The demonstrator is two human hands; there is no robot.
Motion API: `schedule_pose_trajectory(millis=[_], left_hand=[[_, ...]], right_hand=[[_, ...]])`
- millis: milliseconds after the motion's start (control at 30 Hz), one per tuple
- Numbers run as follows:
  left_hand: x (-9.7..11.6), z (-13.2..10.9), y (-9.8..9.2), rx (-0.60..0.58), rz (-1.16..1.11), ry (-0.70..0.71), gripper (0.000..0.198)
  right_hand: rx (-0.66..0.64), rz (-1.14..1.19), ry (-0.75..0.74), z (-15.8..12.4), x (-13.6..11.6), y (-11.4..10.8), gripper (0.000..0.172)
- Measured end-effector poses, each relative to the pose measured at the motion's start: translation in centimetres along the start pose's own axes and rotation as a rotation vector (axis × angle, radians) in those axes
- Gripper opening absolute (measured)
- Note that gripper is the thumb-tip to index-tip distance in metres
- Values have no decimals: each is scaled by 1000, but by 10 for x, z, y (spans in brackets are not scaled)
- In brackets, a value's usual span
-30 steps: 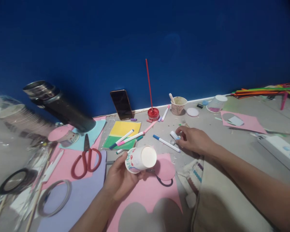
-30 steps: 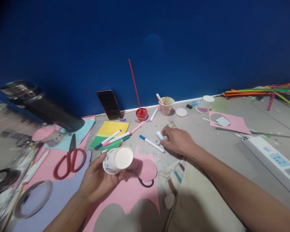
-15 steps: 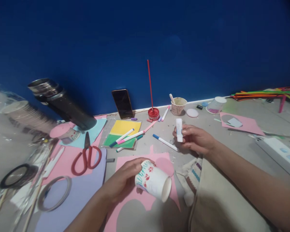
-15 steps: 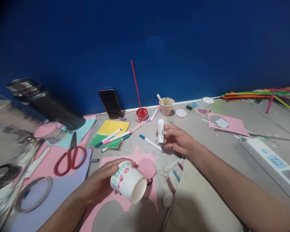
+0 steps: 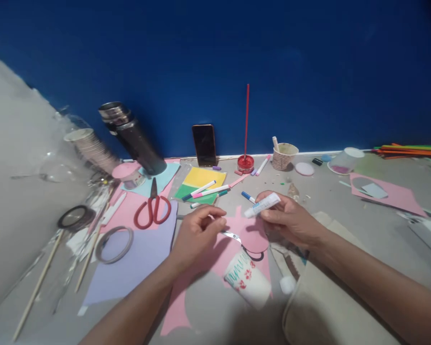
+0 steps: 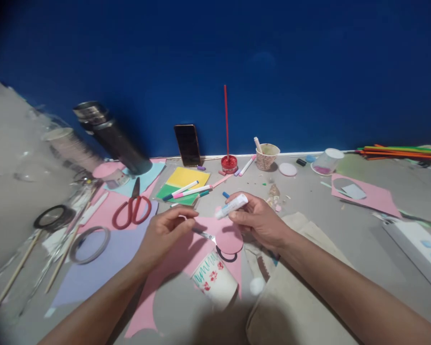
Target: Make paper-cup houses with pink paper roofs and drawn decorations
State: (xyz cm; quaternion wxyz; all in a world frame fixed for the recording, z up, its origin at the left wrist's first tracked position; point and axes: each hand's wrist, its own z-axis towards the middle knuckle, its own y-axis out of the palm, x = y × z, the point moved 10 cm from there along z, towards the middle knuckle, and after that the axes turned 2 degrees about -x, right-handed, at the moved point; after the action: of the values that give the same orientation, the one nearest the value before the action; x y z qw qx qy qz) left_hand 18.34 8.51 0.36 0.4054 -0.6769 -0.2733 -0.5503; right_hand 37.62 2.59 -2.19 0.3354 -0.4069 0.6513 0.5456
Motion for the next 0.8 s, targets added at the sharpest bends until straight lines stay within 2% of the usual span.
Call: schedule_pose_trajectory(millis=[133,200,367,467,633,733,800], left_hand=[[3,-4,25,-71,-5,77,29],[3,-5,32,-90,-26,76,25],[6,-4,30,-53,-2,80,13],[12,-6,25,-10,90,150,11],[28,-12,18,62,197,303,9],[31,-15,20,48,189,335,13],[31,-16,22,45,179,335,16]], right_hand=[[-82,-83,-21,-4,6,20,40],[-119,-140,-35,-5,8,26,37],[-104,-276,-130,-8,0,26,36],[-52,-321,-146,-9,-4,19,35],[-63,-142,58,-2,18,14,42],[-94,14,202,-1,34,15,42],[-114,74,245,-2,39,16,41]])
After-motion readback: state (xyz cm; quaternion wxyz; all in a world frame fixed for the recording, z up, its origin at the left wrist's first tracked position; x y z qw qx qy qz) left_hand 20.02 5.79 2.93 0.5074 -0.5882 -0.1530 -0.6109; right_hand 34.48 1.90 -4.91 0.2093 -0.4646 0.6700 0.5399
